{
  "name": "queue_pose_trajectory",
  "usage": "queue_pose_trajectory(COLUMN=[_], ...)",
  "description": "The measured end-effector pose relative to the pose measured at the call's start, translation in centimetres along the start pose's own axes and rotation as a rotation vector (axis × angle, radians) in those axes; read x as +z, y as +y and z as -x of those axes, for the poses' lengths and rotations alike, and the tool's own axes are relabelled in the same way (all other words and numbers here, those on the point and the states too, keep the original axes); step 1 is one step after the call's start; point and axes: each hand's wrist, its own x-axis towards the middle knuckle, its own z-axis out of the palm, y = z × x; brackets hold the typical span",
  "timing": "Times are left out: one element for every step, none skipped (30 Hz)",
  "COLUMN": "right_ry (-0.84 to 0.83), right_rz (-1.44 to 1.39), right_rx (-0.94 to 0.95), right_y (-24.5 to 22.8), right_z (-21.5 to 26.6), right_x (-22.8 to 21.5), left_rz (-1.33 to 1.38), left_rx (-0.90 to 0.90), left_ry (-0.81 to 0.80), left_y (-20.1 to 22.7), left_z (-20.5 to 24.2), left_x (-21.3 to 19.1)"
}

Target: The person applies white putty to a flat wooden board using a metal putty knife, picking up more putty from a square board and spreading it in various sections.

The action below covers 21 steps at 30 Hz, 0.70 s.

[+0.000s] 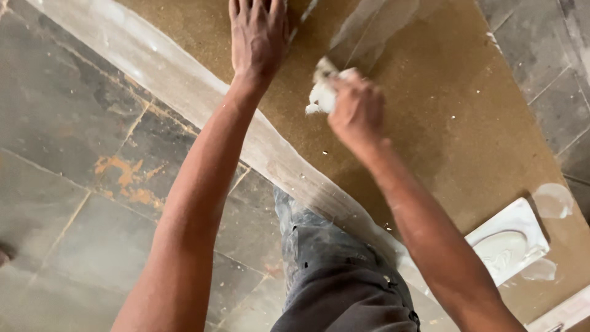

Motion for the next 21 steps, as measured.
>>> queue_pose_trajectory(right_ry=[0.104, 0.101, 0.096, 0.065, 0.038, 0.055, 0.059, 0.062, 0.066, 0.123, 0.176, 0.245, 0.317, 0.334, 0.349, 0.453, 0.554, 0.558, 0.584, 0.610, 0.616], right_rz=[-0.011, 0.030, 0.072, 0.063, 0.058, 0.065, 0.058, 0.052, 0.041, -0.200, -0.438, -0.654, -0.862, -1.067, -1.265, -1.468, -1.675, -1.678, -1.796, -1.914, -1.916], right_rx=[-0.144, -0.180, -0.215, -0.267, -0.326, -0.325, -0.381, -0.436, -0.434, -0.370, -0.297, -0.220, -0.139, -0.023, 0.093, 0.080, 0.063, 0.061, 0.040, 0.016, 0.015], right_y=[-0.8, -1.4, -2.0, -2.1, -2.0, -1.6, -1.1, -0.4, 0.2, 1.1, 1.9, 2.5, 3.3, 3.7, 4.6, 5.6, 6.5, 7.8, 9.0, 10.0, 10.9], right_z=[0.7, 1.9, 3.5, 4.9, 5.9, 6.7, 7.3, 7.5, 7.8, 7.7, 8.0, 9.1, 10.2, 11.2, 11.9, 12.3, 12.6, 13.4, 14.4, 15.3, 16.3], right_x=[0.5, 1.0, 1.5, 1.7, 1.9, 1.8, 1.6, 1.2, 0.7, -0.1, -1.1, -2.2, -3.3, -3.7, -4.2, -4.5, -4.5, -5.0, -5.4, -5.6, -5.7], left_rz=[-0.020, -0.038, -0.034, 0.027, 0.083, 0.084, 0.101, 0.117, 0.109, 0.090, 0.076, 0.071, 0.026, -0.019, -0.015, 0.026, 0.061, 0.059, 0.029, 0.000, 0.000], left_rx=[0.011, 0.021, 0.034, 0.005, -0.025, -0.014, -0.042, -0.071, -0.065, -0.059, -0.054, -0.050, -0.027, -0.004, 0.002, -0.029, -0.062, -0.058, -0.033, -0.008, -0.002], left_ry=[0.078, 0.157, 0.166, 0.107, 0.054, 0.068, 0.005, -0.058, -0.064, -0.049, -0.036, -0.043, 0.042, 0.127, 0.130, 0.055, -0.023, -0.022, 0.029, 0.079, 0.080], left_y=[0.2, 0.3, 0.4, 0.4, 0.4, 0.5, 0.4, 0.4, 0.2, 0.1, 0.1, 0.0, 0.0, 0.0, 0.0, -0.1, -0.3, -0.3, -0.1, 0.0, 0.2], left_z=[-0.1, -0.3, -0.5, -0.6, -0.8, -0.8, -0.7, -0.9, -0.5, -0.4, -0.4, -0.3, -0.5, -0.3, -0.3, -0.3, -0.2, -0.1, -0.1, -0.1, -0.1], left_x=[-0.1, -0.3, -0.6, -0.9, -1.2, -1.4, -1.6, -1.6, -1.5, -1.3, -1.0, -0.8, -0.5, -0.4, -0.3, -0.3, -0.4, -0.4, -0.3, -0.4, -0.5])
